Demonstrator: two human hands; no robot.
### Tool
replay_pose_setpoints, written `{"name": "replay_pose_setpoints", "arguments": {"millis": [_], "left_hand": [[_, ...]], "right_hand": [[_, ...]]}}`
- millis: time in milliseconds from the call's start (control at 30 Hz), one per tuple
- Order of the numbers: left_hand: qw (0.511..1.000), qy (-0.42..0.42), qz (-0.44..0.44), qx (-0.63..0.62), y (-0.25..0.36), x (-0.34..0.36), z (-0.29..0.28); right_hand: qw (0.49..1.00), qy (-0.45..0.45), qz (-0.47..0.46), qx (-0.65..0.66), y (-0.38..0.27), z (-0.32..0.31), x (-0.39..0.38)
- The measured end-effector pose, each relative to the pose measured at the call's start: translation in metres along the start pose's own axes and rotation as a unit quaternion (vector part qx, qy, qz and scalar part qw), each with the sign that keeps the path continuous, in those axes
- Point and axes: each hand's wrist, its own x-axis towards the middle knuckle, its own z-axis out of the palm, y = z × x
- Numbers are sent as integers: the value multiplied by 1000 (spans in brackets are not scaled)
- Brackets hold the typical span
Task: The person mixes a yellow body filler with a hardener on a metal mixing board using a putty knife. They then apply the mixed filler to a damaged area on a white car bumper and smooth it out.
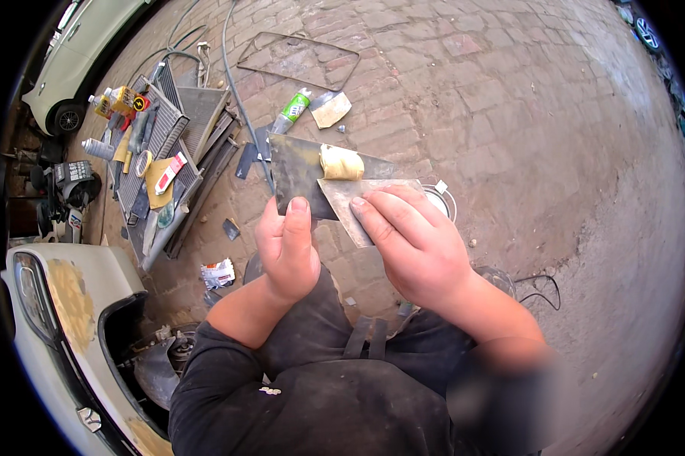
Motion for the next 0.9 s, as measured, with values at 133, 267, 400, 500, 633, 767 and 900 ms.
{"name": "replay_pose_setpoints", "arguments": {"millis": [133,267,400,500,633,767,900], "left_hand": [[1000,-4,15,6,-8,-1,-5],[1000,3,-10,0,-1,0,-3],[999,-1,31,24,-4,-2,-6],[999,-3,27,28,-4,-3,-4],[999,-17,7,29,2,-7,-5],[1000,-16,-17,19,-3,-9,-8],[998,-22,13,58,0,-12,-7]], "right_hand": [[999,47,-15,-7,-1,-6,2],[999,5,2,37,0,1,1],[999,46,-9,8,-1,-3,3],[999,6,5,42,1,-1,3],[998,68,2,1,0,-3,3],[999,27,4,46,-1,-1,2],[999,43,4,21,-1,-4,6]]}}
